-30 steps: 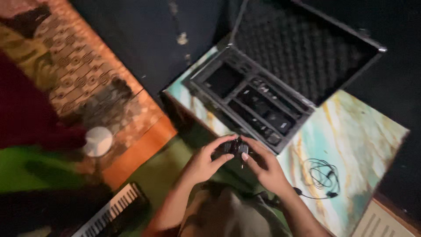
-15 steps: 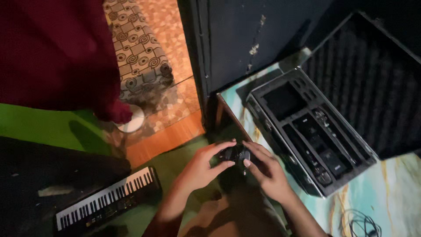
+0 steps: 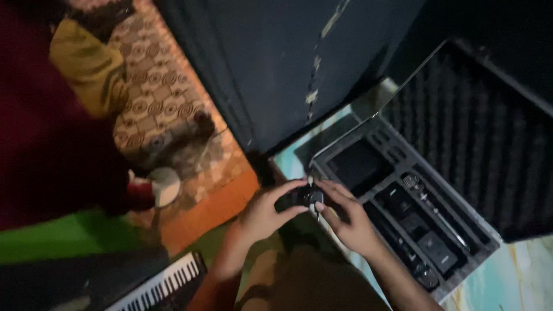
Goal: The person picks up a microphone transmitter from a table, places it into a foam-lined case, then picks up a headset microphone and untangles the cable with their hands.
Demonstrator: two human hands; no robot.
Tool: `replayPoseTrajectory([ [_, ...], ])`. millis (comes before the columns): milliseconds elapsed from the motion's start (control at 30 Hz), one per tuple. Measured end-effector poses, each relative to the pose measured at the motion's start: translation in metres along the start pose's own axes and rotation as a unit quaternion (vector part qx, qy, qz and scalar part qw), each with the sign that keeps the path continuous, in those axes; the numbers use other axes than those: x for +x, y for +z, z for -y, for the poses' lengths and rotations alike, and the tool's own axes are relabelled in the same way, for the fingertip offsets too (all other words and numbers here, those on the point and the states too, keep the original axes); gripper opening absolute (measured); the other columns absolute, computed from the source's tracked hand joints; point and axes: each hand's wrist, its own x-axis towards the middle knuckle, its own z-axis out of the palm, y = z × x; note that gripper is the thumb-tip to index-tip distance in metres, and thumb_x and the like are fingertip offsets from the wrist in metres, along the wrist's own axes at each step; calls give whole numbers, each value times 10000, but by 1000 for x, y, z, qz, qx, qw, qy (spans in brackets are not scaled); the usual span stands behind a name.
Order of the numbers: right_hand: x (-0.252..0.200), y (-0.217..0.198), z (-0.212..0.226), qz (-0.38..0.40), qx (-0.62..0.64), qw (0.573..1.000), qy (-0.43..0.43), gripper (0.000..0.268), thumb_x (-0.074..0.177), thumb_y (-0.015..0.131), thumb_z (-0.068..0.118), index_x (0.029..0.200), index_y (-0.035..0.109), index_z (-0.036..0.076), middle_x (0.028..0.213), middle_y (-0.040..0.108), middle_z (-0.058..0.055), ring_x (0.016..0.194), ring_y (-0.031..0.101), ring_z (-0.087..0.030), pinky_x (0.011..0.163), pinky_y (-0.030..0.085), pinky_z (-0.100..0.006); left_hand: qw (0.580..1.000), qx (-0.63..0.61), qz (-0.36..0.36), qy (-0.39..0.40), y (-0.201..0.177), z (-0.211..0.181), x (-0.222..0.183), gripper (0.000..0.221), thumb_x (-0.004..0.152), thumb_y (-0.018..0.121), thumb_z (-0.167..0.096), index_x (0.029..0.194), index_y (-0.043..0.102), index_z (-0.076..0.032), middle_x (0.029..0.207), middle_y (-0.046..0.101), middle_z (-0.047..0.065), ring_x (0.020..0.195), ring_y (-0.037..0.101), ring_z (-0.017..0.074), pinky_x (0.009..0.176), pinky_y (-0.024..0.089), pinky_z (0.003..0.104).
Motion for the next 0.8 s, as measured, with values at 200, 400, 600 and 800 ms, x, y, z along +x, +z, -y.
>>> replayPoseTrajectory([
  [200,20,-31,-20,-78,26,993,82,446,946,672,119,1373,602,11,1321,616,-125,1216,627,-227,1009,485,-313,995,-12,95,-25,11,17,75,509,910,757,-217,1377,607,-81,1333,703,141,1207,701,257,982,539,348],
  [400,31,-45,-49,-195,15,969,149,464,942,674,114,1390,582,39,1317,585,-97,1124,639,-194,866,538,-286,978,-9,204,42,33,38,156,504,904,760,-190,1374,615,-80,1375,667,140,1274,651,275,1028,516,366],
  [600,28,-39,-66,-343,2,925,162,494,968,687,107,1440,568,26,1340,581,-120,1169,629,-208,966,523,-296,935,10,317,156,60,62,229,480,883,782,-170,1338,653,-91,1356,661,151,1254,642,320,1027,515,376],
  [800,24,-30,-80,-411,-64,874,252,527,887,753,118,1393,611,78,1304,669,-105,1011,655,-198,836,529,-315,894,-16,395,212,90,87,258,494,878,778,-152,1346,638,-80,1332,654,175,1220,637,357,1004,513,394],
])
